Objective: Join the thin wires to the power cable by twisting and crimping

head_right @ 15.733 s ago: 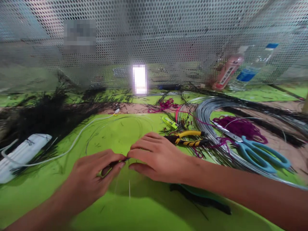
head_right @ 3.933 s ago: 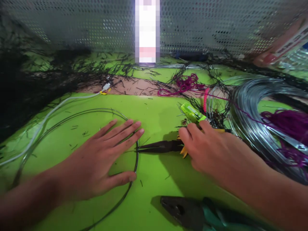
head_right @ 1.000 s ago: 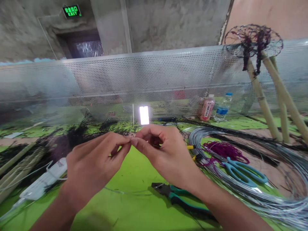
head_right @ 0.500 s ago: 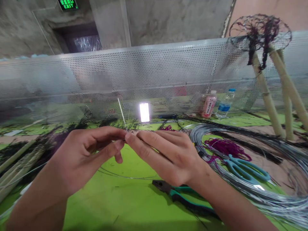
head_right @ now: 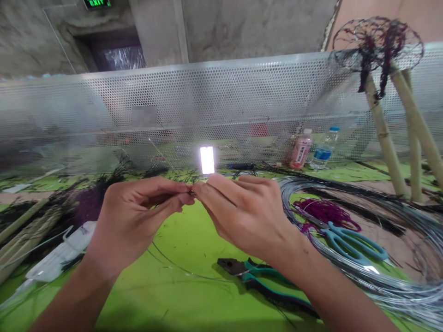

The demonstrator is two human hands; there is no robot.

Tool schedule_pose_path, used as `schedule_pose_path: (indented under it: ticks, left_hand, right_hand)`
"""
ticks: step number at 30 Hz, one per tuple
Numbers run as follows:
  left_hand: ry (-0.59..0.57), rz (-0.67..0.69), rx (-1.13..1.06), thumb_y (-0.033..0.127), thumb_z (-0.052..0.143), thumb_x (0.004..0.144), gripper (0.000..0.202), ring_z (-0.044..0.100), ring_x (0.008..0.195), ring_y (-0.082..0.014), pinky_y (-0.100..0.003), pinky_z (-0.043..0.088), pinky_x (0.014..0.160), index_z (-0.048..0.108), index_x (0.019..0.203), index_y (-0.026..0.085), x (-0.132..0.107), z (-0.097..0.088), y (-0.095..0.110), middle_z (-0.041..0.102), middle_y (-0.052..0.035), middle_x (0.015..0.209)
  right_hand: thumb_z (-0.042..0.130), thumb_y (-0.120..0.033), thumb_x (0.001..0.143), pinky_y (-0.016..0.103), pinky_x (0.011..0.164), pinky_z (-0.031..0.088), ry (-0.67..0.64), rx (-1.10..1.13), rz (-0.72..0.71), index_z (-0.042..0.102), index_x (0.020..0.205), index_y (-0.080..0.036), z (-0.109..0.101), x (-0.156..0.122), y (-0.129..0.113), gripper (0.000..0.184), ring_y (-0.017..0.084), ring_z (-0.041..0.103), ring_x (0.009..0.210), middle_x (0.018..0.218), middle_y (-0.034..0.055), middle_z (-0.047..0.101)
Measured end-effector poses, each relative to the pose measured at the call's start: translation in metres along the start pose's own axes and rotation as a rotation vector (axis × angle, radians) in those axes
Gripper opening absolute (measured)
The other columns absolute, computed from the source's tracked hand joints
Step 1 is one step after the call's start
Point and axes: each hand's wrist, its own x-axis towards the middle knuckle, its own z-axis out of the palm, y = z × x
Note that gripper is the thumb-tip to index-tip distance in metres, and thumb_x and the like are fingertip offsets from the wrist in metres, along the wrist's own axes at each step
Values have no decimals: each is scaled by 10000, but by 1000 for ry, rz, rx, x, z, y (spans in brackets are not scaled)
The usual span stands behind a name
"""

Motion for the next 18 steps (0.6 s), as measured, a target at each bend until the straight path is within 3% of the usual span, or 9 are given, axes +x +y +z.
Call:
schedule_pose_path:
  ticks: [5,7,9,12,15,18]
  left_hand:
    - [24,99,127,133,778,832,211,738,713,-70,-123,588,667,818,948,305,1,2,-2,803,78,824]
    - [1,162,175,124,774,834,210,751,766,-88,-153,601,732,817,953,292,0,-1,-4,810,64,886]
    - [-46,162,181,139,761,848,179,749,752,-100,-166,603,702,815,954,273,2,-7,-5,810,43,890]
    - [-244,-41,49,285,700,921,126,742,717,-117,-156,563,558,795,991,242,9,-19,-5,799,0,866]
    - [-484,-274,-110,454,604,971,298,730,682,-115,-152,521,494,745,1035,199,20,-29,-7,772,-48,943]
    - [-554,-377,-139,471,624,951,309,584,484,-40,-140,422,422,708,1010,180,26,-32,-10,716,-26,869]
  right_hand:
    - [533,-183,987,281,611,435,-173,233,249,712,945,-157,-2,2,2,186,128,623,674,816,19,702]
    - [537,-204,989,258,582,391,-260,390,356,710,920,-175,-2,4,4,188,102,577,641,765,-9,675]
    - [545,-237,991,245,547,346,-331,532,438,706,879,-189,-2,7,6,202,81,519,587,685,-37,630]
    - [555,-257,987,247,544,310,-333,578,440,693,853,-179,1,9,6,208,75,474,570,655,-44,596]
    - [548,-215,980,257,574,297,-291,518,352,677,856,-160,6,8,3,187,77,473,606,709,-27,605]
    - [527,-197,986,261,578,284,-286,489,323,678,856,-157,7,7,1,203,76,461,602,717,-22,601]
